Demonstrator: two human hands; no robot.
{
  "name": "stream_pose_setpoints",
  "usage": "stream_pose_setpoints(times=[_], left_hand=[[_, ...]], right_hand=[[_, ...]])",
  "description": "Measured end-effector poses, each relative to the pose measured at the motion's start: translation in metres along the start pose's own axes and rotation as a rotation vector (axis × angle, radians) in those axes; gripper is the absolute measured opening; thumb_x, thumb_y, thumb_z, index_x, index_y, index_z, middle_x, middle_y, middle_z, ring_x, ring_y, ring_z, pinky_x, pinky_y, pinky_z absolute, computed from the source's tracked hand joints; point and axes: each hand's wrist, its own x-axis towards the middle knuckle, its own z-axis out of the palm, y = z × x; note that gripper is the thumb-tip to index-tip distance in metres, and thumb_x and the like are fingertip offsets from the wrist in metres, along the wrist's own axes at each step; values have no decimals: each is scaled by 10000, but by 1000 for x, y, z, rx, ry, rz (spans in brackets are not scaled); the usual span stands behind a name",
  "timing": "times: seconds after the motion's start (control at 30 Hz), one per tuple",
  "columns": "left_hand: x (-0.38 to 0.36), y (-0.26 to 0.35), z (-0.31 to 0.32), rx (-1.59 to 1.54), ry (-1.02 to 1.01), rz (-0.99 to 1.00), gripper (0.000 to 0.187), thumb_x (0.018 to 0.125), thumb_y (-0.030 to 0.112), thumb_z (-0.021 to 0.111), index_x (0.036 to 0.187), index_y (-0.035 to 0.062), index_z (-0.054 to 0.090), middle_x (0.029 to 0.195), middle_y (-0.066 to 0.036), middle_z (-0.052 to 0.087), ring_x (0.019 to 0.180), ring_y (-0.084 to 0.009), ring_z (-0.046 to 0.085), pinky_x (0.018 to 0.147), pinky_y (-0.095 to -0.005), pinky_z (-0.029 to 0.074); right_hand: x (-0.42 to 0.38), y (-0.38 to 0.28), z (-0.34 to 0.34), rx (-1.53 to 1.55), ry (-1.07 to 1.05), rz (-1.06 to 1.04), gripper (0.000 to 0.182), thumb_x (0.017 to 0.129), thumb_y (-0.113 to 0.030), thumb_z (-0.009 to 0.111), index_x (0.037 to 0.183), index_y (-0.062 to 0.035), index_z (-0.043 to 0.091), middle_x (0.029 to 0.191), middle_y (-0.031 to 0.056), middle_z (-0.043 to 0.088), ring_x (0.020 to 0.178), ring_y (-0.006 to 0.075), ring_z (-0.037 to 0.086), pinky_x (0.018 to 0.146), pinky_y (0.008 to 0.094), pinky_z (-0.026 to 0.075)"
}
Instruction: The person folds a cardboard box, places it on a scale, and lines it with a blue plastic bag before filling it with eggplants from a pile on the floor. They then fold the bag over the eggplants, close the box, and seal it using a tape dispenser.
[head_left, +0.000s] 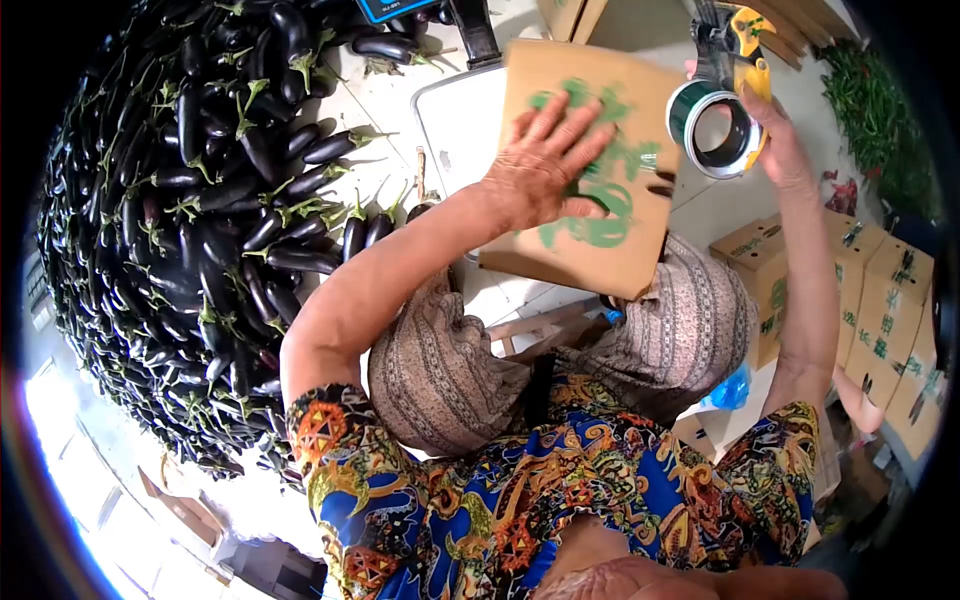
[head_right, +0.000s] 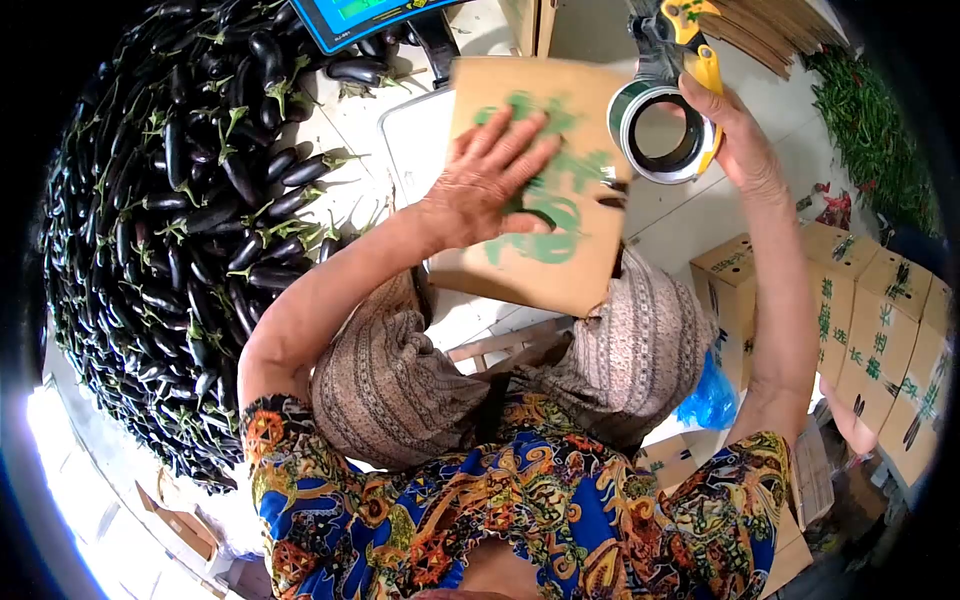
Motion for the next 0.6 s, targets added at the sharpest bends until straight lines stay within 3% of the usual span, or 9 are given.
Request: stream_pose_setpoints(times=[0.1,0.13,0.2,0.27,0.3,0.33,0.37,0.43,0.6], left_hand=[[5,-1,6,-15,41,99,811,774,508,711,1437,163,397,1510,-119,310,1403,-381,250,1102,-529,271],[1,-7,7,-86,102,37,778,778,448,728,1422,142,415,1495,-130,327,1386,-384,272,1105,-514,278],[-19,-30,6,-217,226,-94,716,788,328,763,1391,100,451,1465,-152,361,1351,-390,317,1110,-486,291],[-55,-71,39,-406,513,-435,615,848,232,719,1372,48,455,1387,-184,445,1252,-344,452,1038,-439,398],[-76,-89,50,-712,522,-820,603,863,249,694,1366,27,446,1357,-233,457,1159,-395,509,1022,-414,405],[-101,-101,53,-973,451,-1064,601,902,313,632,1379,9,427,1348,-262,465,1137,-383,537,1012,-414,412],[-123,-89,45,-1038,251,-1134,662,933,431,534,1399,-17,393,1351,-275,469,1215,-346,508,1019,-411,406],[-176,-132,128,-1204,-156,-1349,789,932,637,383,1330,-32,510,1213,-234,609,1174,-280,558,1012,-385,406],[-184,-96,102,-1473,-49,-1282,793,933,645,374,1321,-31,521,1203,-228,617,1165,-276,563,1012,-382,406]], right_hand=[[7,2,-10,-244,-54,158,450,923,-307,646,1253,-16,552,1083,24,626,996,108,590,918,270,468],[9,6,6,-401,-100,157,464,921,-319,643,1261,-17,551,1056,2,616,1004,93,567,926,261,441],[11,27,7,-333,-87,233,444,919,-323,646,1232,-16,576,1052,4,615,1015,86,549,919,255,432],[12,28,11,-310,-92,292,443,917,-325,649,1228,-16,581,1058,8,615,1022,89,550,916,258,434],[10,26,21,-309,-96,307,442,915,-324,650,1228,-18,583,1061,10,616,1024,92,552,915,261,435],[11,22,29,-315,-103,314,441,914,-324,651,1228,-21,585,1064,12,617,1026,94,554,915,263,436],[12,28,34,-388,-92,276,457,907,-319,659,1247,-26,575,1067,14,621,1013,105,566,909,273,443],[13,30,55,-318,-79,295,460,902,-316,660,1251,-29,576,1070,21,625,1004,111,571,904,275,447],[31,42,106,-521,-204,187,660,820,-523,679,1208,1,580,991,51,620,917,144,565,771,275,469]])
